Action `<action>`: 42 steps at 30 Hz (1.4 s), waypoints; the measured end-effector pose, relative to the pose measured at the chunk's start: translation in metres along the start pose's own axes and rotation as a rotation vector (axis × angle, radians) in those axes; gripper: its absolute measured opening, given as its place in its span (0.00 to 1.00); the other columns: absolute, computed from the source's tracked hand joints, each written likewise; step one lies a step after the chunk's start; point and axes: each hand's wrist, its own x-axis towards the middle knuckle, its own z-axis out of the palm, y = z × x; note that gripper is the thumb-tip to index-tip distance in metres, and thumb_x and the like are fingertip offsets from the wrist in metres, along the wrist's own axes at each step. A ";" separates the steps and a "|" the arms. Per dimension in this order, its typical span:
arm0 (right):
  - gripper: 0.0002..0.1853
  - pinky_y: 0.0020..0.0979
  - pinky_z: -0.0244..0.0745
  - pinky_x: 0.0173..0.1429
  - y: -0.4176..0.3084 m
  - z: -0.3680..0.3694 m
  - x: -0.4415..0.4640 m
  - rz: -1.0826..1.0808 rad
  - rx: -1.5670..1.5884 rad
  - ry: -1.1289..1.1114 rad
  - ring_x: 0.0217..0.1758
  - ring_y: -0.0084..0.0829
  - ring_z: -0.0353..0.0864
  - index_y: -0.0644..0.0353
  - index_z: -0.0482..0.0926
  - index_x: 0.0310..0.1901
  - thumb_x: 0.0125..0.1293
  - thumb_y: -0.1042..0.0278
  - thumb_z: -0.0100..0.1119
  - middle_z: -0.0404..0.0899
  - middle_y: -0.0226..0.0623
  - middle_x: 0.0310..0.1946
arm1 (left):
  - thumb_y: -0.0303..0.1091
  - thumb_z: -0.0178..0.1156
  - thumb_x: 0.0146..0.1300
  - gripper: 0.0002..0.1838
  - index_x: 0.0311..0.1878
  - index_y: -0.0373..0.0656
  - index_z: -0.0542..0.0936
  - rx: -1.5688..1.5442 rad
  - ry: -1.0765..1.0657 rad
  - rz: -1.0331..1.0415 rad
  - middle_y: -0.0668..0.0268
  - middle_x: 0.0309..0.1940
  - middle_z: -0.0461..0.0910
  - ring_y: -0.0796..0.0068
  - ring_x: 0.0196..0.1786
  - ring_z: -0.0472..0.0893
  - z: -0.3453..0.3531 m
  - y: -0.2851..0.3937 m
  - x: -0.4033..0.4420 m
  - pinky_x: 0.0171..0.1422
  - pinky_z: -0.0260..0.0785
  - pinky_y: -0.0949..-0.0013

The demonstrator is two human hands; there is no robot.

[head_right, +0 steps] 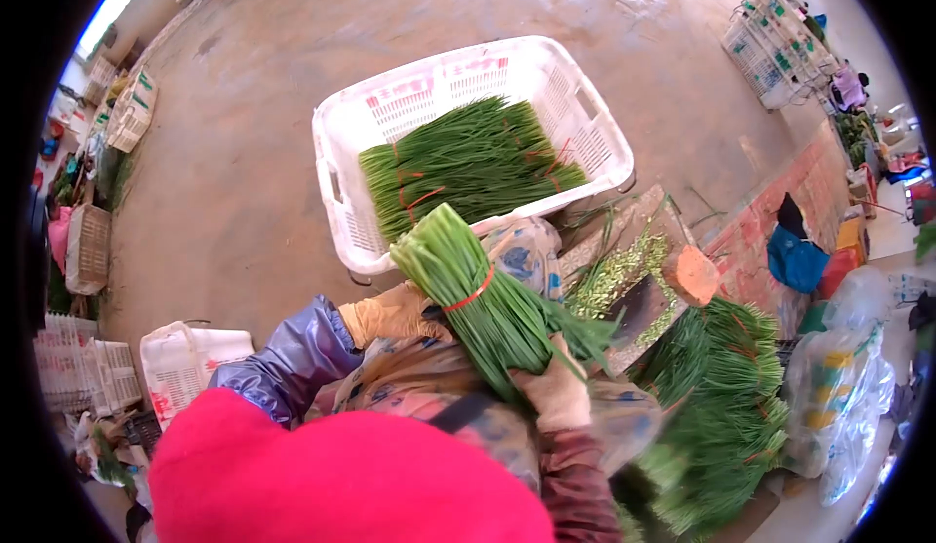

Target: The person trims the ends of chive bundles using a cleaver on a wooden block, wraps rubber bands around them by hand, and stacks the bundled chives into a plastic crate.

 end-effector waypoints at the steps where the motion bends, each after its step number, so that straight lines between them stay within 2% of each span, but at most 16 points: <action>1: 0.41 0.39 0.75 0.60 0.002 0.005 -0.004 -0.028 0.041 0.076 0.58 0.49 0.81 0.62 0.68 0.67 0.49 0.66 0.75 0.82 0.52 0.52 | 0.44 0.75 0.57 0.43 0.72 0.44 0.66 -0.276 0.095 0.011 0.59 0.72 0.65 0.59 0.74 0.65 0.002 0.003 0.007 0.76 0.59 0.57; 4: 0.44 0.38 0.73 0.65 0.010 0.016 -0.015 0.044 0.201 0.106 0.60 0.50 0.79 0.68 0.65 0.68 0.52 0.60 0.74 0.79 0.57 0.55 | 0.40 0.82 0.47 0.54 0.75 0.44 0.60 -0.535 0.156 -0.025 0.64 0.75 0.61 0.63 0.76 0.61 -0.002 0.017 0.032 0.81 0.53 0.56; 6: 0.38 0.36 0.75 0.60 0.011 0.027 -0.016 -0.047 0.334 0.189 0.56 0.40 0.82 0.65 0.68 0.66 0.53 0.72 0.73 0.82 0.49 0.53 | 0.46 0.82 0.46 0.59 0.77 0.45 0.56 -1.200 0.295 0.074 0.65 0.74 0.62 0.67 0.76 0.61 0.004 0.032 0.051 0.81 0.51 0.58; 7: 0.36 0.35 0.75 0.59 0.008 0.026 -0.018 -0.097 0.345 0.198 0.54 0.40 0.82 0.64 0.68 0.66 0.54 0.73 0.72 0.82 0.47 0.52 | 0.50 0.82 0.43 0.62 0.78 0.46 0.54 -1.185 0.328 0.115 0.67 0.72 0.64 0.70 0.74 0.62 0.001 0.038 0.063 0.79 0.54 0.60; 8: 0.45 0.42 0.76 0.60 0.008 0.026 -0.015 -0.116 0.415 0.188 0.55 0.52 0.82 0.69 0.65 0.67 0.50 0.62 0.77 0.80 0.59 0.51 | 0.50 0.82 0.43 0.62 0.78 0.46 0.54 -1.183 0.322 0.132 0.67 0.72 0.64 0.70 0.74 0.62 -0.003 0.049 0.070 0.79 0.54 0.60; 11: 0.44 0.43 0.81 0.46 -0.003 0.025 -0.014 -0.202 0.119 0.385 0.41 0.56 0.84 0.69 0.69 0.63 0.47 0.58 0.80 0.83 0.57 0.40 | 0.43 0.80 0.50 0.52 0.74 0.43 0.61 -1.423 0.384 0.067 0.65 0.67 0.71 0.72 0.67 0.70 -0.010 0.071 0.083 0.72 0.63 0.63; 17: 0.39 0.49 0.79 0.49 -0.073 -0.051 -0.054 0.068 -0.355 -0.119 0.42 0.55 0.84 0.64 0.71 0.62 0.53 0.48 0.72 0.84 0.54 0.39 | 0.25 0.72 0.56 0.33 0.65 0.41 0.72 -1.623 0.287 -0.013 0.67 0.57 0.78 0.73 0.58 0.78 -0.014 0.075 0.086 0.65 0.72 0.67; 18: 0.30 0.46 0.80 0.47 -0.080 -0.071 -0.064 0.042 -0.334 -0.106 0.40 0.53 0.85 0.65 0.77 0.54 0.57 0.50 0.68 0.84 0.52 0.37 | 0.24 0.71 0.56 0.32 0.65 0.41 0.72 -1.666 0.282 -0.016 0.67 0.57 0.79 0.73 0.57 0.78 -0.014 0.078 0.083 0.64 0.72 0.66; 20: 0.17 0.33 0.80 0.38 -0.074 -0.085 -0.076 -0.073 -0.181 0.230 0.31 0.35 0.85 0.67 0.79 0.50 0.63 0.65 0.66 0.83 0.46 0.29 | 0.21 0.69 0.57 0.31 0.65 0.40 0.72 -1.620 0.303 0.024 0.66 0.56 0.79 0.73 0.56 0.79 -0.015 0.083 0.081 0.63 0.73 0.67; 22: 0.12 0.35 0.79 0.40 -0.076 -0.092 -0.066 -0.102 0.148 0.405 0.32 0.38 0.85 0.67 0.78 0.43 0.64 0.67 0.64 0.83 0.44 0.29 | 0.21 0.68 0.57 0.32 0.66 0.40 0.71 -1.539 0.271 0.060 0.67 0.57 0.78 0.73 0.57 0.78 -0.014 0.081 0.082 0.64 0.72 0.67; 24: 0.12 0.28 0.75 0.36 -0.100 -0.096 -0.051 -0.141 0.521 0.478 0.32 0.22 0.81 0.70 0.77 0.51 0.70 0.72 0.59 0.81 0.40 0.31 | 0.21 0.67 0.56 0.34 0.68 0.41 0.69 -1.490 0.219 0.098 0.67 0.58 0.78 0.73 0.59 0.77 -0.011 0.081 0.086 0.66 0.70 0.67; 27: 0.12 0.25 0.73 0.38 -0.094 -0.080 -0.016 -0.213 0.643 0.504 0.33 0.20 0.78 0.70 0.78 0.52 0.70 0.74 0.57 0.81 0.36 0.35 | 0.22 0.74 0.50 0.42 0.70 0.41 0.67 -1.311 0.259 0.101 0.66 0.60 0.77 0.72 0.63 0.75 -0.013 0.102 0.082 0.70 0.66 0.66; 29: 0.11 0.18 0.65 0.38 -0.091 -0.067 -0.002 -0.233 1.027 0.477 0.33 0.14 0.70 0.66 0.80 0.50 0.73 0.71 0.54 0.77 0.21 0.33 | 0.22 0.76 0.48 0.44 0.70 0.41 0.66 -1.295 0.314 0.141 0.66 0.60 0.77 0.72 0.63 0.74 -0.004 0.108 0.084 0.70 0.65 0.65; 36: 0.05 0.20 0.69 0.44 -0.074 -0.039 -0.016 -0.230 1.464 0.655 0.38 0.17 0.76 0.64 0.81 0.40 0.71 0.76 0.55 0.85 0.32 0.39 | 0.20 0.77 0.49 0.42 0.67 0.41 0.67 -1.352 0.359 0.059 0.66 0.57 0.79 0.73 0.58 0.78 0.010 0.111 0.080 0.59 0.76 0.68; 39: 0.04 0.32 0.76 0.42 -0.056 -0.037 -0.034 -0.486 0.607 0.428 0.36 0.33 0.83 0.60 0.80 0.39 0.64 0.75 0.57 0.85 0.40 0.33 | 0.18 0.71 0.53 0.36 0.66 0.41 0.69 -1.416 0.472 0.023 0.64 0.52 0.82 0.71 0.52 0.82 0.011 0.110 0.082 0.59 0.75 0.67; 42: 0.10 0.41 0.79 0.46 -0.043 -0.025 -0.040 -0.488 0.004 0.085 0.41 0.50 0.84 0.55 0.83 0.43 0.60 0.71 0.59 0.84 0.47 0.36 | 0.22 0.67 0.57 0.24 0.59 0.37 0.78 -1.408 0.479 -0.052 0.64 0.57 0.80 0.68 0.60 0.77 0.001 0.106 0.079 0.66 0.70 0.64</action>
